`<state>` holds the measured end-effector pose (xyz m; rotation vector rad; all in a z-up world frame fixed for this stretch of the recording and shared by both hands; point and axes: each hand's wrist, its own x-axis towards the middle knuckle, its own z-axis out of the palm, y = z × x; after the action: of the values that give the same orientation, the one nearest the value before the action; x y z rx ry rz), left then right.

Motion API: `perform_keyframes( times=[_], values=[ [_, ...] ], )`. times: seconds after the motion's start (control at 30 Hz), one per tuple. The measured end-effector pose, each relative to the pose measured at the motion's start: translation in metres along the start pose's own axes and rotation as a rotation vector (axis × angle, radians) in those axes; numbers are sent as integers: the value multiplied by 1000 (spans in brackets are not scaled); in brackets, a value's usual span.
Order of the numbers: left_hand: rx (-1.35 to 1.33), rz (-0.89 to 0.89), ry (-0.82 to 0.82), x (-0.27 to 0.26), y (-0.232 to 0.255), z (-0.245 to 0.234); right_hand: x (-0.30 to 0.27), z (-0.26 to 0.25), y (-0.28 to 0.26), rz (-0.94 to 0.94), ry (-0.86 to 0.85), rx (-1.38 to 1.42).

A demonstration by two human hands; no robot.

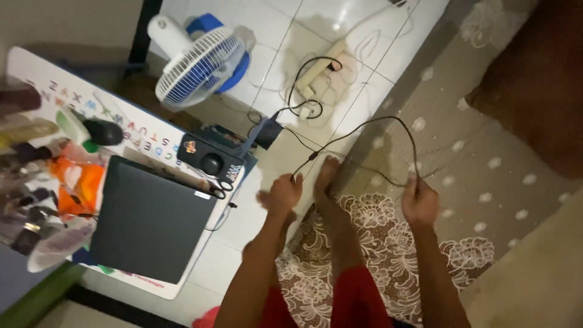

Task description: Folding a cloth, closing a laptop, unplugging a power adapter, wrapping the cord, and arranging items on a table.

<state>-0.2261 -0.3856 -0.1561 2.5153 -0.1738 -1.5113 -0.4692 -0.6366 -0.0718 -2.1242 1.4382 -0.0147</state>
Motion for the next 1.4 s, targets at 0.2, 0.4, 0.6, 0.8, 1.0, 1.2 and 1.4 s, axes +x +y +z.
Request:
perform_keyframes(
  times=[0.2,0.4,0.6,0.8,1.0,1.2,1.4],
  values=[
    [-1,130,82,60,44,-14,125,150,129,211,-539,-217],
    [127,260,57,150,67,-27,209,217,61,312,-641,-282],
    [603,179,-148,337,46,8,300,316,75,-71,-783,-726],
    [970,145,-42,484,54,62,375,418,41,-1106,28,-173],
    [453,420,379,442,123,4,377,459,-6,-779,-42,-247],
    [606,578,456,497,126,59,391,469,-20,-594,-142,-448],
    [169,709,258,476,122,35,431,513,17,-1046,441,-558]
  ],
)
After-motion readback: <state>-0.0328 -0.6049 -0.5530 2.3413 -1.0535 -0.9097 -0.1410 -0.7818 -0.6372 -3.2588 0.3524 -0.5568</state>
